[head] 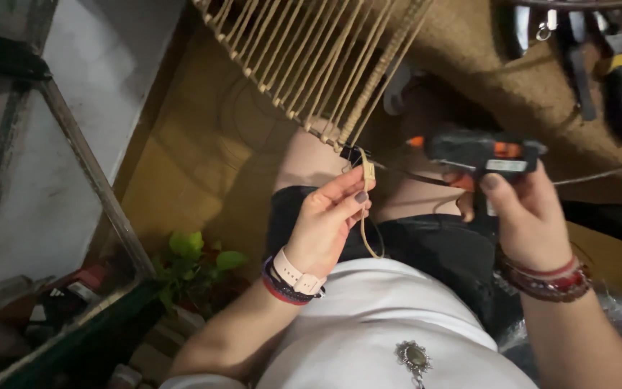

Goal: Weaving and assembling a wicker structure using a stapler, pliers, and hot glue gun

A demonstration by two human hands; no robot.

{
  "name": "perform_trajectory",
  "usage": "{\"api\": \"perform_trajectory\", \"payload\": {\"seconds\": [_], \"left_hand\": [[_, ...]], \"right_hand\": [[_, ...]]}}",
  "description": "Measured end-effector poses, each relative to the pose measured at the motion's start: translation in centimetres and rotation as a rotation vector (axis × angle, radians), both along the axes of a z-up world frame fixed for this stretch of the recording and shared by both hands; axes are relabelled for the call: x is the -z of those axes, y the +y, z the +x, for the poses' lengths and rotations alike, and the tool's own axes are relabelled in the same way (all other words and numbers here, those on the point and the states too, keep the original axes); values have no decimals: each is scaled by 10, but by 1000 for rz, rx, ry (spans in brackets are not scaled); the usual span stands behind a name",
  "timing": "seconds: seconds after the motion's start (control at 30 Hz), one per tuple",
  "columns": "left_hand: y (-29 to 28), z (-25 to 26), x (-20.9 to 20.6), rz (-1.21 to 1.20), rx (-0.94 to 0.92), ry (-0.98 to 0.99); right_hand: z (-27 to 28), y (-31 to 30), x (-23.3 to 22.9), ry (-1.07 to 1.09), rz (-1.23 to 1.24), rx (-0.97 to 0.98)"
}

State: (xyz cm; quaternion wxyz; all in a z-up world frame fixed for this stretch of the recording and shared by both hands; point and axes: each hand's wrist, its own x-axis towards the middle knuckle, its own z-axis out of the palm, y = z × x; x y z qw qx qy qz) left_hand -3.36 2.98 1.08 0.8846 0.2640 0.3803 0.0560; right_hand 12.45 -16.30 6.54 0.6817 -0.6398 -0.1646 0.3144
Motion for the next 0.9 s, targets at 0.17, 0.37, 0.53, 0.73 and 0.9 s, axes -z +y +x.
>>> {"api": "perform_trajectory", "payload": {"seconds": [0.17, 0.37, 0.53, 0.73, 0.9], "left_hand": [[-7, 9, -9, 37, -28, 44], [-32, 12, -18, 184, -171, 86], [-30, 15, -50, 767, -279, 30], [-78, 87, -91, 748, 365, -321], [-148, 143, -83, 424, 842, -459]], "right_hand": [[13, -62, -29, -663, -524, 77], [59, -199, 13, 378, 148, 409], [76, -235, -4, 274, 129, 697], [106, -258, -15, 169, 11, 984], [137, -283, 7, 155, 139, 1012]]}}
